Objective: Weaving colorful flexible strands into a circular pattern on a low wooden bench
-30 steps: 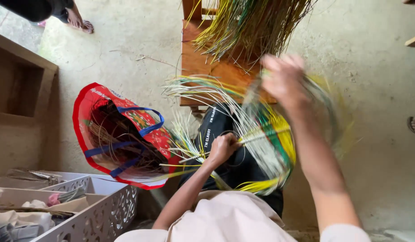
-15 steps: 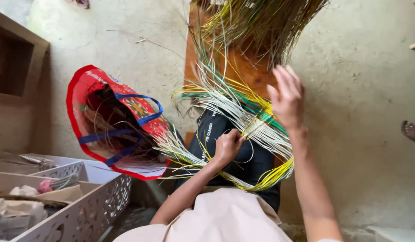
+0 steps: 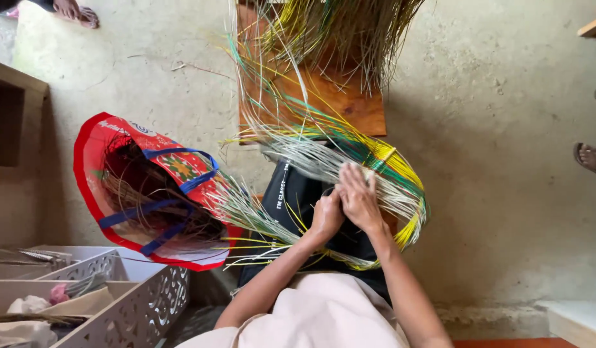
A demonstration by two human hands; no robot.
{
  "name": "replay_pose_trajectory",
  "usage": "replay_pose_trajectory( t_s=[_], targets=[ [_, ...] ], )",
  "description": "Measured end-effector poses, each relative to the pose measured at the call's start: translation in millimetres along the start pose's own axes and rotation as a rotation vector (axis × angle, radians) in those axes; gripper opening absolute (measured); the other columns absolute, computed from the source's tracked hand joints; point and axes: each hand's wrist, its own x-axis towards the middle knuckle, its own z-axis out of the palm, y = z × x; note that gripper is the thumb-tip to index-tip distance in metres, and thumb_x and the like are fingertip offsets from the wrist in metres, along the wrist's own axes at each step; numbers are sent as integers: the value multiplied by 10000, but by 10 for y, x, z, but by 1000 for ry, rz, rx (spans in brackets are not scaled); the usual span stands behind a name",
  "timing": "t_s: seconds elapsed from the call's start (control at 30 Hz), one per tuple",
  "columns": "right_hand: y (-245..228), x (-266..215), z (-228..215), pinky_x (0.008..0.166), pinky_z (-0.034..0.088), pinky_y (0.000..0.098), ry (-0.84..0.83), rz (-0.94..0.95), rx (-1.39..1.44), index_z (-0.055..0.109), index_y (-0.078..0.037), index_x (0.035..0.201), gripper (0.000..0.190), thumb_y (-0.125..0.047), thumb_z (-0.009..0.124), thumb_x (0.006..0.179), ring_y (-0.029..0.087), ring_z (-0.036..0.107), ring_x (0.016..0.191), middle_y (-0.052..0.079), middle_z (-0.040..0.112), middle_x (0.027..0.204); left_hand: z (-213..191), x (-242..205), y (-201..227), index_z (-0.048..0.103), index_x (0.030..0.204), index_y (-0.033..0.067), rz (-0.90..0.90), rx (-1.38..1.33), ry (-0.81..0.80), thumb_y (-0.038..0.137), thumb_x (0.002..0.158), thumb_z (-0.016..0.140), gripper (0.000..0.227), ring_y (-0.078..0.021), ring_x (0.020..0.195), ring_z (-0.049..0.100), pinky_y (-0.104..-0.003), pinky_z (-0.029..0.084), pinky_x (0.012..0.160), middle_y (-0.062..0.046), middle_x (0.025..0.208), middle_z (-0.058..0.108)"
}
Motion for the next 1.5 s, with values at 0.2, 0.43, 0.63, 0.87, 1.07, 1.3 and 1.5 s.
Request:
replay_pose_trajectory(
  t_s=[0.2, 0.43, 0.63, 0.87, 1.07, 1.3, 1.5],
  targets=[
    [60, 101, -276, 1131, 322, 551, 208, -168, 222, 567, -204, 1480, 460, -323, 427, 1058, 246, 408, 1486, 38, 495, 1585, 63, -157, -116, 644, 963, 144, -92, 12, 8, 222, 888, 696, 120, -485, 799, 728, -588, 582, 698, -234, 756, 731],
    [-45, 111, -403, 1112, 349, 580, 381, -65, 246, 566, -64, 1437, 471, -293, 557, 1025, 372, 468, 1427, 204, 524, 1519, -75, -213, -9, 662, 938, 165, -125, -121, 47, 301, 917, 727, 152, -446, 794, 737, -535, 584, 680, -178, 724, 732],
    [223, 283, -978, 1152, 429, 463, 589, -41, 1099, 728, -32, 1074, 221, -183, 594, 987, 323, 690, 1183, 182, 737, 1100, -138, -321, -141, 654, 951, 207, -121, -93, 19, 325, 928, 727, 140, -412, 783, 740, -526, 580, 679, -148, 712, 731],
    [1588, 709, -180, 774, 598, 342, -152, 568, 1086, 714, -18, 1206, 404, -159, 838, 849, 175, 707, 847, 134, 754, 1017, -96, -320, -146, 640, 952, 203, -94, -87, 24, 312, 927, 724, 140, -428, 783, 735, -527, 579, 704, -158, 718, 729],
    [1776, 1119, 175, 578, 566, 305, -337, 637, 1141, 700, -17, 962, 246, -123, 827, 779, 185, 699, 646, 119, 734, 788, -52, -286, -160, 635, 947, 198, -75, -4, 28, 323, 931, 723, 153, -428, 785, 736, -534, 580, 712, -167, 725, 729],
    [1537, 993, 60, 584, 499, 237, -109, 508, 794, 770, -130, 944, 200, -164, 864, 771, 88, 611, 622, -11, 695, 687, -100, -319, -99, 631, 950, 194, -95, -61, -12, 292, 925, 722, 136, -426, 810, 734, -532, 574, 717, -162, 742, 731],
    [1313, 935, -512, 815, 585, 330, -374, 332, 1268, 602, -24, 1382, 629, 27, 772, 778, 188, 679, 947, 112, 704, 1100, -118, -286, -47, 638, 953, 201, -89, -101, -27, 291, 911, 733, 138, -425, 836, 732, -530, 578, 731, -158, 760, 738]
  ],
)
